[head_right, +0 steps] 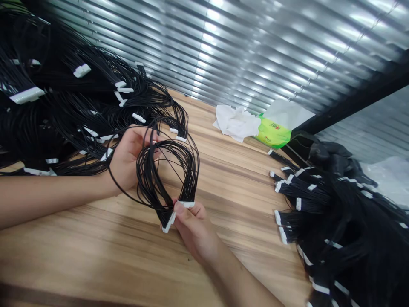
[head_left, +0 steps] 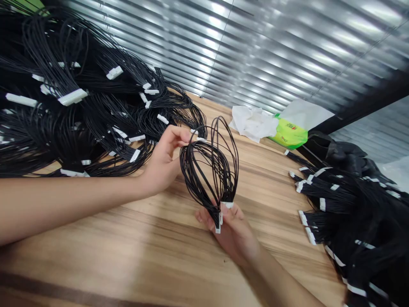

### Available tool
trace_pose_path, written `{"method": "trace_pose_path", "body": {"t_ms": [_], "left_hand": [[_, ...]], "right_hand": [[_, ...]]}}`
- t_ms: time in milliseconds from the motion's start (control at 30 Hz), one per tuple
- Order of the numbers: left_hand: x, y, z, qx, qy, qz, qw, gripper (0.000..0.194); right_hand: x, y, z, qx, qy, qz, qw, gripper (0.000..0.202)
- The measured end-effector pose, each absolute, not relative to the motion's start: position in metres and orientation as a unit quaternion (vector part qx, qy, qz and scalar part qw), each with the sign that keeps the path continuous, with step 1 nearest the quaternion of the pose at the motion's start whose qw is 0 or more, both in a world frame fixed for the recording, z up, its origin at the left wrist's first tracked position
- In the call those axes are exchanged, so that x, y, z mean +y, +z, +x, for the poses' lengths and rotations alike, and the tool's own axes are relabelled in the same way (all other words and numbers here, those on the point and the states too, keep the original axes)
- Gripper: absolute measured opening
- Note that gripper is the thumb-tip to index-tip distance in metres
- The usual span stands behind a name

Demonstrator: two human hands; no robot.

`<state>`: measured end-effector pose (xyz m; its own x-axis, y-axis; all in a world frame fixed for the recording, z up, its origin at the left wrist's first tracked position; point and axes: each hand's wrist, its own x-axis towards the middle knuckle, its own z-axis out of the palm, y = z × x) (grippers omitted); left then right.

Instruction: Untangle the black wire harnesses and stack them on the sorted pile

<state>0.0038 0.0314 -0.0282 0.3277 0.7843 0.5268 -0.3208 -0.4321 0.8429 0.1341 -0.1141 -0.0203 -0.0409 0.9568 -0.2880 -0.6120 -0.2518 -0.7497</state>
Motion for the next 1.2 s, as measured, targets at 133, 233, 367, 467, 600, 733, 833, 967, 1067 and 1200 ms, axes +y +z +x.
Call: {"method": "trace_pose_path", "body": {"t_ms": [133, 233, 367, 467, 600, 733, 833, 967, 1067, 1200], "left_hand": [[0.032, -0.031, 0.004, 0.2, 0.425, 0.649, 0.599, 0.032], [0.033, -0.026, 0.001, 0.185, 0.343, 0.664, 0.638, 0.041], [0.033, -0.021, -0.001, 0.106, 0.288, 0.637, 0.707, 0.033], [0.034, -0.024, 0.0, 0.08, 0.242, 0.56, 0.788, 0.035], [0.036, -0.033, 0.001, 0.097, 0.234, 0.428, 0.868, 0.028], [0.039, -0.036, -0.002, 0.111, 0.187, 0.395, 0.893, 0.016], [0.039, -0.034, -0.001, 0.112, 0.125, 0.42, 0.892, 0.023], [0.032, -0.027, 0.001, 0.11, 0.094, 0.475, 0.868, 0.02], [0.022, -0.022, 0.0, 0.132, 0.175, 0.51, 0.832, 0.032], [0.015, -0.022, -0.005, 0.178, 0.229, 0.559, 0.776, 0.019]], "right_hand": [[-0.115, -0.022, 0.135, -0.218, 0.68, -0.386, 0.584, 0.033], [-0.117, -0.02, 0.136, -0.211, 0.697, -0.385, 0.567, 0.032], [-0.121, -0.019, 0.139, -0.211, 0.728, -0.364, 0.542, 0.033], [-0.123, -0.019, 0.141, -0.214, 0.733, -0.339, 0.55, 0.03], [-0.122, -0.017, 0.141, -0.231, 0.747, -0.314, 0.539, 0.028], [-0.122, -0.016, 0.14, -0.239, 0.751, -0.336, 0.515, 0.03], [-0.124, -0.018, 0.14, -0.237, 0.768, -0.334, 0.491, 0.033], [-0.126, -0.021, 0.141, -0.244, 0.782, -0.335, 0.466, 0.031], [-0.125, -0.024, 0.142, -0.248, 0.772, -0.351, 0.468, 0.033], [-0.123, -0.024, 0.142, -0.255, 0.765, -0.348, 0.477, 0.033]]}}
